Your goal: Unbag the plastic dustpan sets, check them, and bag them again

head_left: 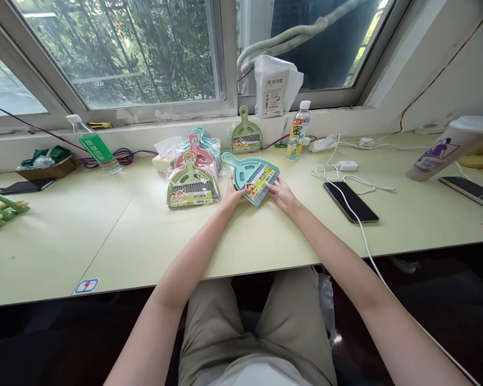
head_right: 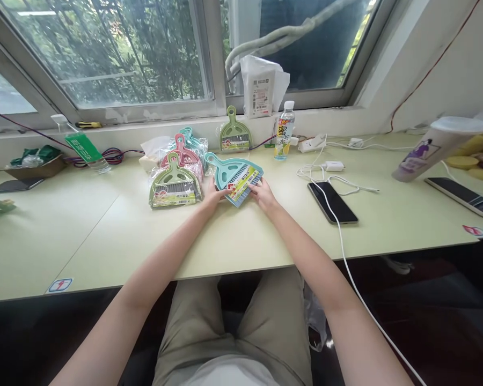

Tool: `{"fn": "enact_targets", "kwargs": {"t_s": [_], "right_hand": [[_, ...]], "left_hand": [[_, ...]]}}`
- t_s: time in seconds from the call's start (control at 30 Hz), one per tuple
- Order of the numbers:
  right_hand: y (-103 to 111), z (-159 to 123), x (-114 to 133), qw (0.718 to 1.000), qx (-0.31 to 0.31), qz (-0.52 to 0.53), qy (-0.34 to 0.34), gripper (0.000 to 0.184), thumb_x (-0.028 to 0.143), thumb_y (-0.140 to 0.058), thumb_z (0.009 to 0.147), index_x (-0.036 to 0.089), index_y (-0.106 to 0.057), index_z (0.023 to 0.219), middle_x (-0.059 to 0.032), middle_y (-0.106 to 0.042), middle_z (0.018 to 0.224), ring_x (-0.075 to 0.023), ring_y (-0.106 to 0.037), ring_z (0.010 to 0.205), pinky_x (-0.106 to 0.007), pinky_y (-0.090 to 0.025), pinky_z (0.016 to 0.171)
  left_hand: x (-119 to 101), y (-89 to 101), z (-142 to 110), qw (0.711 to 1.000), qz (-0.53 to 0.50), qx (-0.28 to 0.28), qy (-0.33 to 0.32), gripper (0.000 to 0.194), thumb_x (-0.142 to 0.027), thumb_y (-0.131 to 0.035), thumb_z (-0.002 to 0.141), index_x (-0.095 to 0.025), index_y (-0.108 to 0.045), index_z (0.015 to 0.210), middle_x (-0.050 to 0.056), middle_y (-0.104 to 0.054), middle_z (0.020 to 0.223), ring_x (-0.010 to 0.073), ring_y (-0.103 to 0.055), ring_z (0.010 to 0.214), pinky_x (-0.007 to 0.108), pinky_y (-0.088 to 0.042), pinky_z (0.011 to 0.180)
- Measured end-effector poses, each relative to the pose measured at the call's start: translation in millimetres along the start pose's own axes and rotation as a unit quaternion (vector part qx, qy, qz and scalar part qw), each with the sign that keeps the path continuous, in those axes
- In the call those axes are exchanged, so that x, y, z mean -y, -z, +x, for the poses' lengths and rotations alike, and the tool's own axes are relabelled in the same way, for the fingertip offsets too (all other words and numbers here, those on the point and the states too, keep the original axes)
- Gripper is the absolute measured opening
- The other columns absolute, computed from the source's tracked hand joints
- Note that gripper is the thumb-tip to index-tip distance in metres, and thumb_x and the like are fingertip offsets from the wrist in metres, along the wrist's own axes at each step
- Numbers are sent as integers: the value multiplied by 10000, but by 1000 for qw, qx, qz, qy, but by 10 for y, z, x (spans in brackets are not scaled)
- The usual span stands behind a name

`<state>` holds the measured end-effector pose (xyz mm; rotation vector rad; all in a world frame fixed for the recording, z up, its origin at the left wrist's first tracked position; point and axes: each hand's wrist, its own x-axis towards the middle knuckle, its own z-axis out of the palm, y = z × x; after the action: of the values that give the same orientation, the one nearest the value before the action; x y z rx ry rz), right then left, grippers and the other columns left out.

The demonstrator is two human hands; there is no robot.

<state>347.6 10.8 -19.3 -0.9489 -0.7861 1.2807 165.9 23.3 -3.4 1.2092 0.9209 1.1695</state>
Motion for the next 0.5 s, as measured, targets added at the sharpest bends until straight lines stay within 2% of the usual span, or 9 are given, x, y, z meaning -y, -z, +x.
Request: {"fn": "enact_targets", "kwargs": {"t_s": [0.3, 0.5], "right_hand": [[21, 21, 15, 1000, 0, -9, 7, 226, 80, -676, 767, 201, -592, 939, -32, -707, 1024, -162, -692, 975, -303, -579, 942], [12, -11, 42, 1000, 5, -18, -1, 248, 64, -648, 773, 196, -579, 972, -28, -714, 1013, -162, -704, 913, -316, -610, 872]], "left_hand": [[-16, -8, -6, 1000, -12, 19, 6, 881, -149, -827, 547, -274, -416, 1316, 63, -611, 1242, 270, -617, 1131, 444, -555, 920], [24, 21, 19, 999, -5, 39, 5, 870, -172, -823, 560, -256, -402, 1316, 84, -589, 1263, 277, -608, 1141, 455, -551, 923]]}}
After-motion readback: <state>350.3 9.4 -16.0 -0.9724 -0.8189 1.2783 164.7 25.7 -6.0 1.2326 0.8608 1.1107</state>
